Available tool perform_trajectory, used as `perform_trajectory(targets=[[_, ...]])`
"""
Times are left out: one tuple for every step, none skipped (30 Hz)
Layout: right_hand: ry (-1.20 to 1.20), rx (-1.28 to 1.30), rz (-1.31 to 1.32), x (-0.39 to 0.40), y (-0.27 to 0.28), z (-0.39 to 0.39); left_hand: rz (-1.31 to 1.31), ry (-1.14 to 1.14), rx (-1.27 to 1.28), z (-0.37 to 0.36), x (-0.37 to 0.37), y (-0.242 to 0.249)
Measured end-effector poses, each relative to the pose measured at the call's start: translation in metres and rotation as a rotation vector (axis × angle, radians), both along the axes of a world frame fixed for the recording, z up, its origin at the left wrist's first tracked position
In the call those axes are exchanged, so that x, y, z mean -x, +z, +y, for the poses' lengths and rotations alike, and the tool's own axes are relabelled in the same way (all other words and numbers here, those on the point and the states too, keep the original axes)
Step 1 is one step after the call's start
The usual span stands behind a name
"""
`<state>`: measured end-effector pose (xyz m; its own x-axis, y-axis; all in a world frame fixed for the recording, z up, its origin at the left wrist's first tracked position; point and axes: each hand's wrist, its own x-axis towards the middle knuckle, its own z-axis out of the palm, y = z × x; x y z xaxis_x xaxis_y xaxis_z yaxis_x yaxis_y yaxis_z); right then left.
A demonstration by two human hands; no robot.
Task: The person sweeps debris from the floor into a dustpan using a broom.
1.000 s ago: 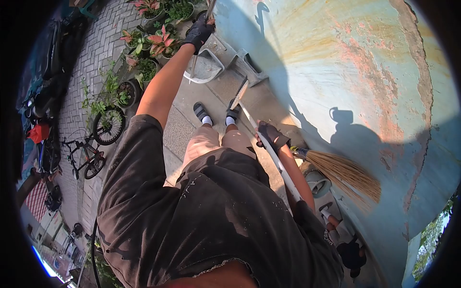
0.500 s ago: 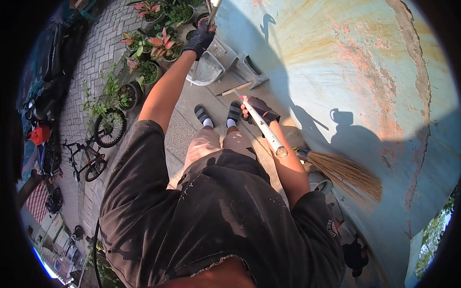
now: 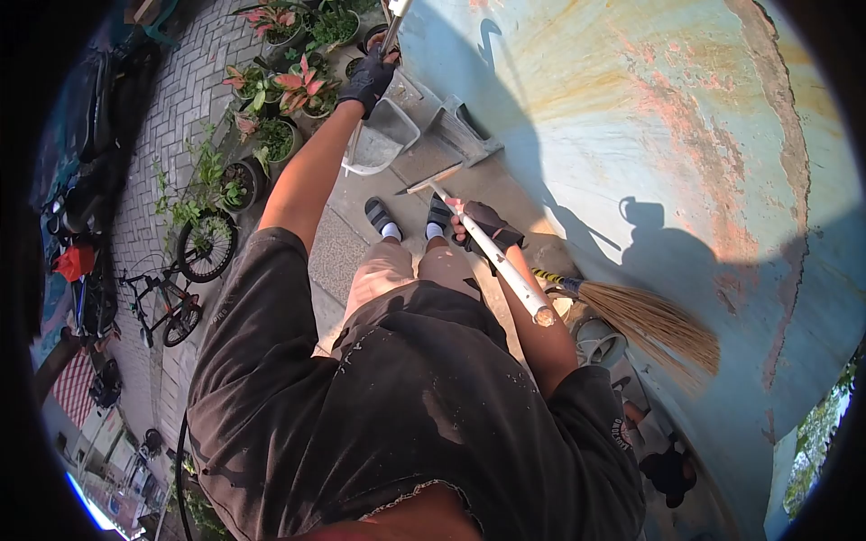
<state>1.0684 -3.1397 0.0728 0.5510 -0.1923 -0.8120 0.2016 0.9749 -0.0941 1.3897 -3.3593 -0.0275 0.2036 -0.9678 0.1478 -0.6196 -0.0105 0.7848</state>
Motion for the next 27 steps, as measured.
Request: perform_trajectory(targets=[[0.005, 0.008, 0.019, 0.001, -0.002, 0.002, 0.002, 0.005, 0.013, 0.000, 0.002, 0.001], [0.010, 0.016, 0.037, 0.000, 0.001, 0.003, 0.003, 0.011, 0.025, 0.001, 0.003, 0.003], [0.008, 0.015, 0.037, -0.001, 0.004, 0.004, 0.023, 0.011, -0.036, 0.000, 0.003, 0.005], [-0.004, 0.015, 0.037, -0.001, 0.008, 0.006, 0.043, 0.015, -0.100, 0.002, 0.002, 0.007], [-0.016, 0.019, 0.035, -0.003, 0.011, 0.005, 0.042, 0.017, -0.100, 0.000, 0.002, 0.007], [-0.017, 0.021, 0.034, -0.004, 0.010, 0.004, 0.029, 0.006, -0.062, -0.004, 0.003, 0.009], [-0.019, 0.007, 0.024, -0.002, 0.009, 0.005, 0.018, -0.004, -0.026, -0.007, 0.005, 0.009], [-0.019, -0.007, 0.014, -0.002, 0.008, 0.006, 0.020, -0.003, -0.025, -0.008, 0.004, 0.007], [-0.018, -0.006, 0.015, -0.002, 0.007, 0.006, 0.042, -0.002, -0.066, -0.009, 0.003, 0.005], [-0.007, -0.018, 0.031, -0.002, 0.006, 0.006, 0.065, 0.001, -0.107, -0.009, 0.001, 0.002], [0.003, -0.029, 0.047, -0.002, 0.005, 0.005, 0.065, 0.003, -0.104, -0.007, 0.002, 0.009], [0.001, -0.025, 0.046, -0.001, 0.004, 0.005, 0.013, -0.016, -0.104, -0.004, 0.002, 0.015], [-0.014, -0.029, 0.024, 0.001, 0.003, 0.006, -0.038, -0.038, -0.106, -0.002, 0.004, 0.021], [-0.027, -0.035, 0.001, 0.002, 0.003, 0.008, -0.039, -0.040, -0.105, -0.002, 0.003, 0.017], [-0.028, -0.033, 0.000, 0.004, 0.002, 0.008, -0.027, -0.039, -0.087, -0.002, 0.002, 0.013], [-0.028, -0.026, -0.014, 0.004, 0.002, 0.008, -0.021, -0.041, -0.074, 0.000, 0.000, 0.009], [-0.031, -0.019, -0.027, 0.005, 0.001, 0.007, -0.015, -0.042, -0.061, 0.001, -0.002, 0.004], [-0.034, -0.015, -0.026, 0.006, 0.001, 0.008, 0.007, -0.077, -0.166, 0.006, -0.005, -0.002], [-0.033, -0.022, -0.034, 0.006, 0.002, 0.008, 0.029, -0.111, -0.272, 0.012, -0.005, 0.000], [-0.030, -0.027, -0.043, 0.006, 0.003, 0.007, -0.009, -0.124, -0.247, 0.027, -0.005, 0.012], [-0.032, -0.021, -0.042, 0.006, 0.004, 0.005, -0.009, -0.126, -0.241, 0.029, -0.005, 0.004], [-0.022, -0.001, -0.024, 0.006, 0.004, 0.006, 0.116, -0.073, -0.306, 0.037, -0.006, -0.021], [-0.011, 0.017, -0.007, 0.006, 0.005, 0.008, 0.241, -0.019, -0.372, 0.042, -0.008, -0.035], [-0.018, 0.015, 0.015, 0.005, 0.006, 0.010, 0.090, -0.015, -0.413, 0.049, -0.007, -0.005], [-0.017, 0.015, 0.014, 0.005, 0.007, 0.012, 0.089, -0.014, -0.413, 0.051, -0.003, 0.014], [0.007, 0.029, 0.040, 0.004, 0.007, 0.013, 0.101, 0.042, -0.358, 0.051, -0.002, 0.023], [0.030, 0.045, 0.066, 0.003, 0.006, 0.012, 0.114, 0.097, -0.300, 0.048, -0.002, 0.028]])
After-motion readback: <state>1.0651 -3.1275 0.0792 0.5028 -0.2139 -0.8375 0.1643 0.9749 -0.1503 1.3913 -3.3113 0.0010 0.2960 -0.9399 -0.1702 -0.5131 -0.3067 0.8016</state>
